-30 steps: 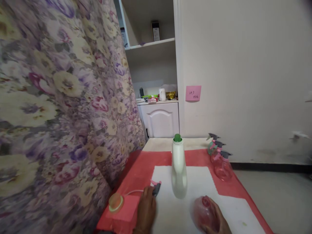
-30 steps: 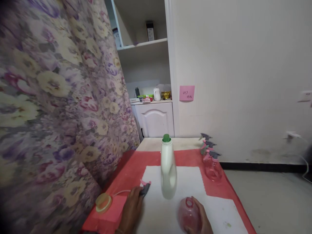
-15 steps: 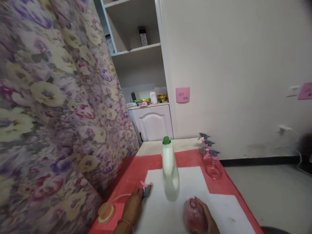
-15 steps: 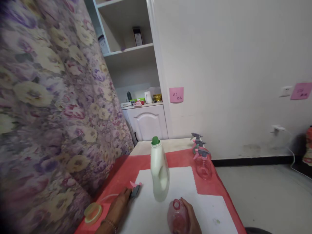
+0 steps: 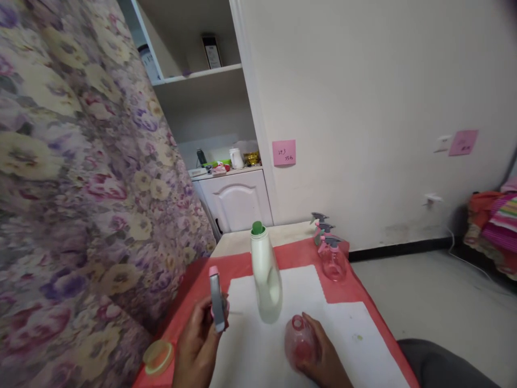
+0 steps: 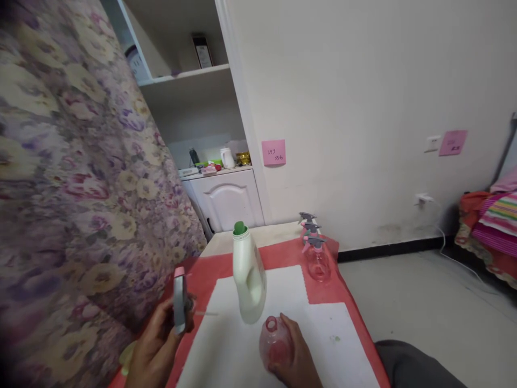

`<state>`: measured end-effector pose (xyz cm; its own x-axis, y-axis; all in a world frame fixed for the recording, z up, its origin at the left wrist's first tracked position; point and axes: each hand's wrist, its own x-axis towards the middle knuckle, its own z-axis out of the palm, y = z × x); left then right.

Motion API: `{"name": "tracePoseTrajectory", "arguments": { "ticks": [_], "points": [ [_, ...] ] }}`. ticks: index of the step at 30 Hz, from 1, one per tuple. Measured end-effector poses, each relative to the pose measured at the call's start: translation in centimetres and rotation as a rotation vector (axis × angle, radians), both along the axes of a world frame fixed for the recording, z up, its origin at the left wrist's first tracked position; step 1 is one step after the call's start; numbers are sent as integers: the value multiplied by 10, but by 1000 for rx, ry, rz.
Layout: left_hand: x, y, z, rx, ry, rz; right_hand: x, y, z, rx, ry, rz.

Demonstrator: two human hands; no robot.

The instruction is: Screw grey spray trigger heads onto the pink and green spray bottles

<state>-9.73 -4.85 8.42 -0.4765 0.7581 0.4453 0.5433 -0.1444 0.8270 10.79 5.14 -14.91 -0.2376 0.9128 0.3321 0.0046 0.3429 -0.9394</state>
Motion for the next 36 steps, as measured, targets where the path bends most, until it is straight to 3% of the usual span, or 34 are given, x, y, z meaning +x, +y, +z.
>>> {"name": "tracePoseTrajectory", "arguments": {
  "ticks": [5,13,19,27,36],
  "points": [
    [51,4,19,105,-316,-29,-5,2,-5,13,21,-15],
    [80,14,12,-8,-296,-210,-10,8,-15,38,61,-21],
    [82,25,-10,-20,-284,-306,-13,6,-12,15,80,-30],
    [83,48,-54,-157,-235,-432,-12,5,-4,10,106,9],
    [75,66,-95,-273,-264,-426,-11,9,-9,-43,113,86]
  ]
}}
